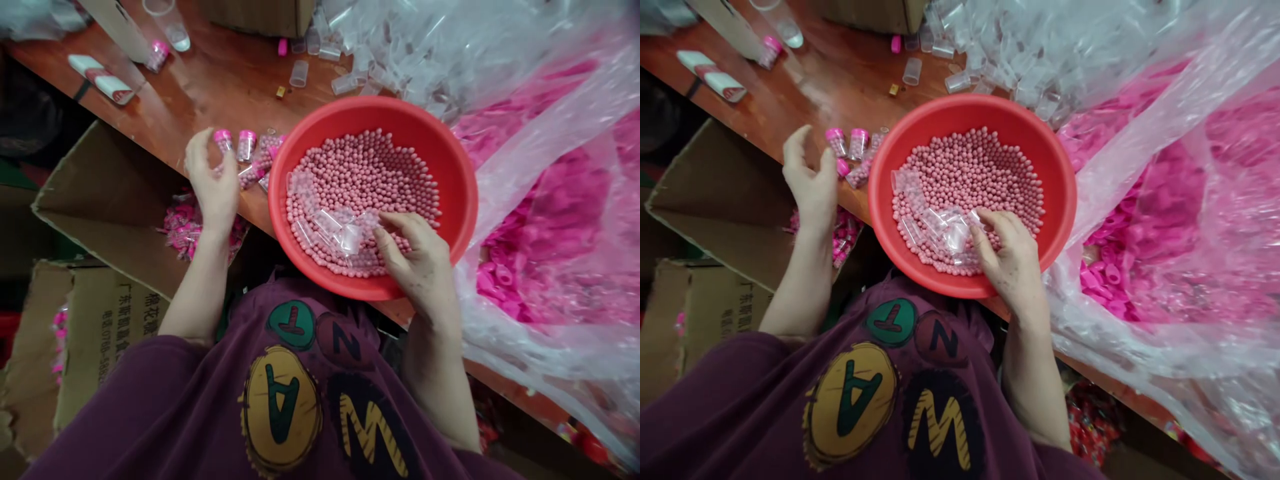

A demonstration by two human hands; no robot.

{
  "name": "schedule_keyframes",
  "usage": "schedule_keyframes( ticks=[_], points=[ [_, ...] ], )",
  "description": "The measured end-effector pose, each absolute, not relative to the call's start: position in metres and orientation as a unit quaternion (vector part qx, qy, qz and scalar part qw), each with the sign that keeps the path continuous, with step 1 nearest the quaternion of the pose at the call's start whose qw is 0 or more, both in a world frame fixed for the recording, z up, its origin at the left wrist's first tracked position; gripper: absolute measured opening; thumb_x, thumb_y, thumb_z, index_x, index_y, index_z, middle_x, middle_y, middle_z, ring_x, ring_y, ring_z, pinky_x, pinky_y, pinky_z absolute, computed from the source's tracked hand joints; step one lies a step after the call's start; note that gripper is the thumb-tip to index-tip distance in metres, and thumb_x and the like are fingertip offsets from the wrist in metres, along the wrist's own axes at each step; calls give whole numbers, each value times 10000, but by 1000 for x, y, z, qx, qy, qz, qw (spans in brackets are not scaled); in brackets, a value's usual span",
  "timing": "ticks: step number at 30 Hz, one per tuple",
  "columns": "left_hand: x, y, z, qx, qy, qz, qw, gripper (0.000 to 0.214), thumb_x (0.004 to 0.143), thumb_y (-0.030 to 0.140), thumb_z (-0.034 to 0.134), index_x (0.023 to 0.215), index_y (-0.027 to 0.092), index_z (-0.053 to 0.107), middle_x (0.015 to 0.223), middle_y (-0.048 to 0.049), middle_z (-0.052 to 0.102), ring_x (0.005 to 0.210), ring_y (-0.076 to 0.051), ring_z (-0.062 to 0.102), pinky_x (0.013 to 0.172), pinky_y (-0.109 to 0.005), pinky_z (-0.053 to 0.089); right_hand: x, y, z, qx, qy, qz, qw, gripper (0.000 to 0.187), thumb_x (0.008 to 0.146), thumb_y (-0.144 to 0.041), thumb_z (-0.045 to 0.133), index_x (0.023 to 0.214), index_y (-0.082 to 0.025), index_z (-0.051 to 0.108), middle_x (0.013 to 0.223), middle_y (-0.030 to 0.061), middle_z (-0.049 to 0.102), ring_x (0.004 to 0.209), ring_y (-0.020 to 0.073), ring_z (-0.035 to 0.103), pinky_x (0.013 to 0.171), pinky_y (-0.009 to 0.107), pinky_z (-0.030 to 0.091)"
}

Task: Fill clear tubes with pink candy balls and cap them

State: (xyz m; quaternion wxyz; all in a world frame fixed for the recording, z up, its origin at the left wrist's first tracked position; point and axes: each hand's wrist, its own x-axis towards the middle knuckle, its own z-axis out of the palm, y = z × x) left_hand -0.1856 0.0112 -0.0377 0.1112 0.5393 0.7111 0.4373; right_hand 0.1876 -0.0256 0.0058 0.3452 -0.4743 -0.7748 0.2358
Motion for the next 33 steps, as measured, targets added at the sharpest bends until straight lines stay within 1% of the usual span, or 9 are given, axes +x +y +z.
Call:
schedule_keyframes(
  ticks=[4, 6, 9, 13, 19, 23, 27, 30, 33],
  points=[
    [-129, 3, 12, 707, 618, 317, 136, 251, 988, 369, 782, 1211, 259, 749, 1412, -66, 750, 1528, -371, 478, 1334, -624, 270, 188, -26, 4, -465, -786, 232, 334, 221, 1074, -326, 700, 1265, -258, 788, 1183, 104, 850, 1035, 283, 804, 921, 464, 665],
    [-113, 5, 26, 772, 584, 212, 135, 74, 948, 217, 757, 1020, 235, 751, 1208, -99, 793, 1500, -407, 478, 1307, -703, 253, 189, -26, 3, -452, -799, 225, 325, 230, 1075, -329, 695, 1272, -249, 782, 1140, 103, 847, 988, 285, 799, 877, 463, 658],
    [-105, 16, 27, 787, 576, 182, 129, 239, 976, 102, 614, 794, 251, 657, 929, -106, 716, 1437, -400, 492, 1277, -718, 275, 188, -25, 3, -441, -813, 226, 306, 235, 1084, -325, 677, 1281, -239, 773, 1111, 103, 838, 973, 292, 794, 876, 477, 653],
    [-98, 26, 15, 764, 583, 223, 165, 209, 894, 41, 614, 794, 224, 637, 950, -85, 669, 1344, -389, 580, 1305, -669, 297, 174, -22, 1, -433, -817, 236, 298, 273, 1092, -328, 648, 1328, -233, 745, 1210, 130, 811, 1093, 305, 788, 973, 511, 671],
    [-72, 13, 31, 761, 477, 301, 321, 160, 819, 80, 688, 915, 181, 766, 924, -59, 709, 886, -220, 652, 893, -370, 529, 146, -19, -9, -428, -801, 258, 330, 479, 1086, -307, 589, 1547, -179, 597, 1537, 225, 667, 1379, 341, 694, 1164, 597, 621],
    [-56, 5, 39, 576, 437, 439, 534, 243, 754, 215, 910, 965, 184, 793, 900, -24, 760, 831, -161, 679, 808, -287, 553, 154, -20, -3, -440, -708, 396, 385, 291, 1102, -411, 645, 1330, -234, 682, 1086, 75, 794, 967, 244, 785, 927, 463, 687],
    [-46, -1, 36, 458, 359, 414, 700, 507, 669, 361, 1081, 1079, 179, 843, 995, -58, 816, 895, -199, 772, 859, -321, 628, 163, -20, 7, -419, -493, 619, 445, 506, 922, -604, 903, 1161, -259, 620, 834, -43, 740, 684, 162, 740, 682, 308, 637],
    [-41, 1, 33, 485, 350, 399, 695, 451, 777, 480, 1042, 1067, 191, 850, 967, -50, 800, 864, -195, 761, 853, -342, 629, 160, -23, 9, -405, -447, 676, 423, 569, 892, -671, 911, 1129, -264, 593, 748, -64, 713, 654, 167, 732, 687, 320, 648],
    [-39, 22, 33, 579, 390, 390, 601, 447, 794, 542, 1002, 1045, 214, 831, 991, -45, 783, 856, -195, 691, 844, -384, 595, 156, -33, 10, -438, -515, 588, 444, 535, 978, -664, 810, 1263, -269, 589, 931, -4, 787, 760, 181, 762, 743, 352, 676]
  ],
)
